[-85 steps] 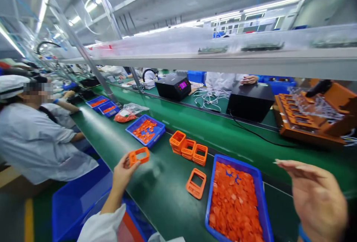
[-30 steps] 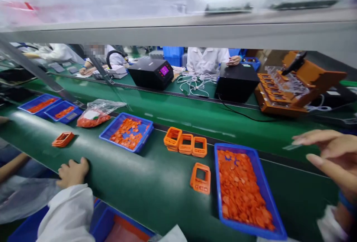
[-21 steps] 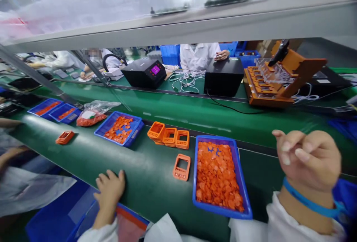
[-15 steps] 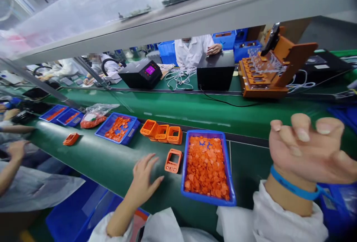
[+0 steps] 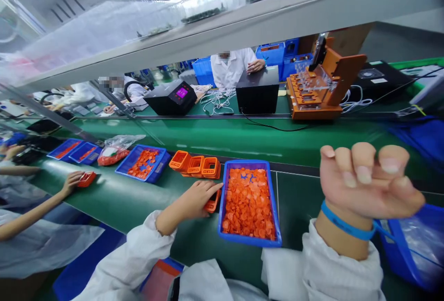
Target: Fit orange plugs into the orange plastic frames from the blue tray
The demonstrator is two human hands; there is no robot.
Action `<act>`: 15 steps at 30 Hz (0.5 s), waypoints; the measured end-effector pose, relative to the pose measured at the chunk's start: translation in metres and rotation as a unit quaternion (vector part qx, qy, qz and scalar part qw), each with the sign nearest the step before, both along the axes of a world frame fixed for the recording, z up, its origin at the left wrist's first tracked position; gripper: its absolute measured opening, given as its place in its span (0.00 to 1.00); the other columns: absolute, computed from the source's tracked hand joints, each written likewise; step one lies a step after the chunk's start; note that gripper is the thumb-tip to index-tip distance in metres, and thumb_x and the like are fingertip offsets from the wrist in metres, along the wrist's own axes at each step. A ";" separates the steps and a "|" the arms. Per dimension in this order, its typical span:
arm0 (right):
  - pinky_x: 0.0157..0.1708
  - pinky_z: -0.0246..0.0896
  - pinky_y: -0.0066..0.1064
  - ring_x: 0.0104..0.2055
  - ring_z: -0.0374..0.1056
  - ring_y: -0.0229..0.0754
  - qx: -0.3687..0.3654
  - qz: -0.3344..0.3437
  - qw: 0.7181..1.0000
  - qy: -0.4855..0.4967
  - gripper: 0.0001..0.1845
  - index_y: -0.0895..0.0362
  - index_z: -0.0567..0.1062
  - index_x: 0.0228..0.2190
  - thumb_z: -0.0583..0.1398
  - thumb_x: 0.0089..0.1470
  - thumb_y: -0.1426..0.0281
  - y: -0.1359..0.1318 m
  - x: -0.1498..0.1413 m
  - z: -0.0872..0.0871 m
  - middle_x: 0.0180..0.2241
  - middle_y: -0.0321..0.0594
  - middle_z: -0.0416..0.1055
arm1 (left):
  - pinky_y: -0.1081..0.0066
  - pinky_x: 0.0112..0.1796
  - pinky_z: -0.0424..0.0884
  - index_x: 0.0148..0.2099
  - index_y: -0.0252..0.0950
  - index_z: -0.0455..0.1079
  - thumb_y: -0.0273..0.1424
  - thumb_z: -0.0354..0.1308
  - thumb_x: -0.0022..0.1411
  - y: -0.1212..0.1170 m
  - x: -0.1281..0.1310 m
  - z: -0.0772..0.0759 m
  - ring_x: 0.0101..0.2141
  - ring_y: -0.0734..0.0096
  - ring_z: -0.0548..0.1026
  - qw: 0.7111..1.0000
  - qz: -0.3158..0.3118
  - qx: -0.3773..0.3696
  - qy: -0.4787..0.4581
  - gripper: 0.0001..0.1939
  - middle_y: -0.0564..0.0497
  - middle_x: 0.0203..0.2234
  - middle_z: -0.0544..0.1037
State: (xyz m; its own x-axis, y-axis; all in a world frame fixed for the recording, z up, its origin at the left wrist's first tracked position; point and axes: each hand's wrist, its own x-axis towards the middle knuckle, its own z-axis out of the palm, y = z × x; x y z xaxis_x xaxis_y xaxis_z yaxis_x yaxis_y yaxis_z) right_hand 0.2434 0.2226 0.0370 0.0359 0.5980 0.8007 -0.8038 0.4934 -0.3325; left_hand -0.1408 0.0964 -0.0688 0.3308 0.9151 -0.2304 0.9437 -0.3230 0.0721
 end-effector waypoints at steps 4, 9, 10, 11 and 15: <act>0.40 0.69 0.34 0.19 0.55 0.34 -0.016 0.022 0.999 -0.025 0.06 0.54 0.76 0.30 0.68 0.55 0.66 -0.011 -0.026 0.003 0.20 0.28 0.62 | 0.50 0.65 0.63 0.79 0.35 0.50 0.30 0.75 0.56 0.005 -0.001 -0.010 0.64 0.44 0.70 0.999 0.028 0.006 -0.030 0.56 0.34 0.67 0.69; 0.37 0.65 0.31 0.22 0.58 0.34 -0.058 0.047 0.990 -0.120 0.10 0.54 0.75 0.32 0.69 0.60 0.63 -0.020 -0.058 -0.003 0.22 0.29 0.65 | 0.47 0.65 0.65 0.78 0.37 0.52 0.24 0.75 0.51 -0.002 -0.014 -0.009 0.65 0.41 0.70 0.992 0.056 0.021 -0.107 0.57 0.33 0.66 0.69; 0.36 0.64 0.30 0.23 0.59 0.35 -0.069 0.052 0.985 -0.153 0.10 0.54 0.75 0.33 0.69 0.61 0.63 -0.021 -0.064 -0.006 0.23 0.29 0.66 | 0.46 0.66 0.64 0.78 0.38 0.52 0.23 0.75 0.51 -0.006 -0.019 -0.006 0.66 0.40 0.69 0.987 0.063 0.039 -0.139 0.57 0.33 0.67 0.68; 0.36 0.63 0.30 0.25 0.61 0.35 -0.081 0.056 0.977 -0.190 0.11 0.54 0.75 0.33 0.69 0.61 0.63 -0.022 -0.070 -0.010 0.23 0.30 0.67 | 0.45 0.66 0.63 0.78 0.39 0.51 0.23 0.75 0.51 -0.011 -0.022 -0.002 0.67 0.40 0.68 0.979 0.068 0.064 -0.180 0.57 0.33 0.68 0.67; 0.41 0.69 0.32 0.39 0.72 0.40 -0.156 0.106 0.915 -0.357 0.17 0.54 0.75 0.41 0.71 0.61 0.56 -0.031 -0.099 -0.026 0.37 0.37 0.74 | 0.46 0.67 0.63 0.78 0.49 0.51 0.34 0.75 0.60 -0.022 -0.016 0.019 0.67 0.45 0.67 0.899 0.005 0.214 -0.383 0.52 0.38 0.67 0.66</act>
State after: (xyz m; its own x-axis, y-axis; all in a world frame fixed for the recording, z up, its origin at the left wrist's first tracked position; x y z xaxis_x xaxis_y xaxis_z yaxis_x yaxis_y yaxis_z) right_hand 0.1447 0.1917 0.0112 -0.5728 0.7345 0.3638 -0.3925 0.1438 -0.9084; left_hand -0.1567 0.0740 -0.0502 0.2330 0.8699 0.4348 0.6730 -0.4670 0.5736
